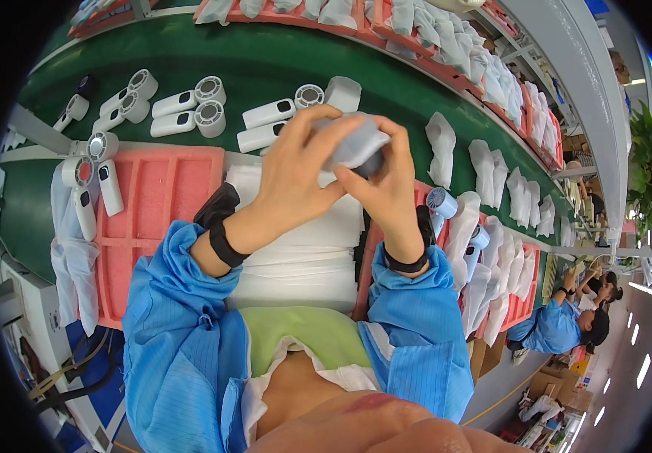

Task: The person picks up a handheld fan and a foam sheet, wraps the fan head by hand, and places it into a pink tray. This process is repeated for several fans, including white and blue versions, as the person reaches for new materials from the workspace.

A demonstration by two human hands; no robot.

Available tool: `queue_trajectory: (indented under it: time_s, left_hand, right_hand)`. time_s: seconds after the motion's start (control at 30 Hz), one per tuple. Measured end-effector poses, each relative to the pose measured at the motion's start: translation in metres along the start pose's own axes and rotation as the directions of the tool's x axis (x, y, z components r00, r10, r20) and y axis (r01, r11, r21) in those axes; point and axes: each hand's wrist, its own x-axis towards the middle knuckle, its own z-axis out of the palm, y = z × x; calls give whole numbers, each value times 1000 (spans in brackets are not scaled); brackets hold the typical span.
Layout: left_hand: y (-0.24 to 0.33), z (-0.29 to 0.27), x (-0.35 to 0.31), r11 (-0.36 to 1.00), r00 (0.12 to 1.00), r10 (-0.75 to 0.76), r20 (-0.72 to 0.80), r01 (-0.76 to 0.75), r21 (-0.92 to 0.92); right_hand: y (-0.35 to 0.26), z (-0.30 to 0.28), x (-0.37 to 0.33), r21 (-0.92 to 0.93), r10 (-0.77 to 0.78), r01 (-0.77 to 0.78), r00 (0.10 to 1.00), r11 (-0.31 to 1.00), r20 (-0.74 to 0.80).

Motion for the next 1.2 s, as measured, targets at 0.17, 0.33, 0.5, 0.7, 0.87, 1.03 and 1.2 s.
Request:
queue_trajectory:
  time_s: [0.17, 0.33, 0.5, 0.7, 0.87, 1.03, 1.2]
  left_hand:
    - [-2, -13, 4, 874, 996, -60, 65, 84, -479]
    - [-12, -31, 7, 738, 945, 149, 292, 90, -668]
    - [-10, -20, 1, 902, 965, -179, -190, 83, -424]
    - [-8, -11, -2, 986, 953, 156, -262, -168, -24]
    - [-1, -10, -5, 959, 953, 270, -137, -255, 121]
    - [-17, -13, 5, 988, 988, 4, -157, -27, -150]
    - [-45, 8, 1, 984, 980, -56, 190, 87, -157]
  right_hand:
    - [-10, -11, 13, 102, -133, 112, 965, 988, 227]
    - [20, -12, -1, 106, -6, -46, 894, 993, 449]
    - [0, -12, 5, -491, -139, 180, 983, 852, 119]
    - [-4, 12, -1, -759, -301, 225, 953, 611, 40]
    - [-18, 8, -3, -651, -101, 4, 989, 759, -111]
    - [-13, -25, -25, -589, -59, 95, 995, 802, 80]
    - [-19, -98, -42, -688, 88, -128, 992, 714, -94]
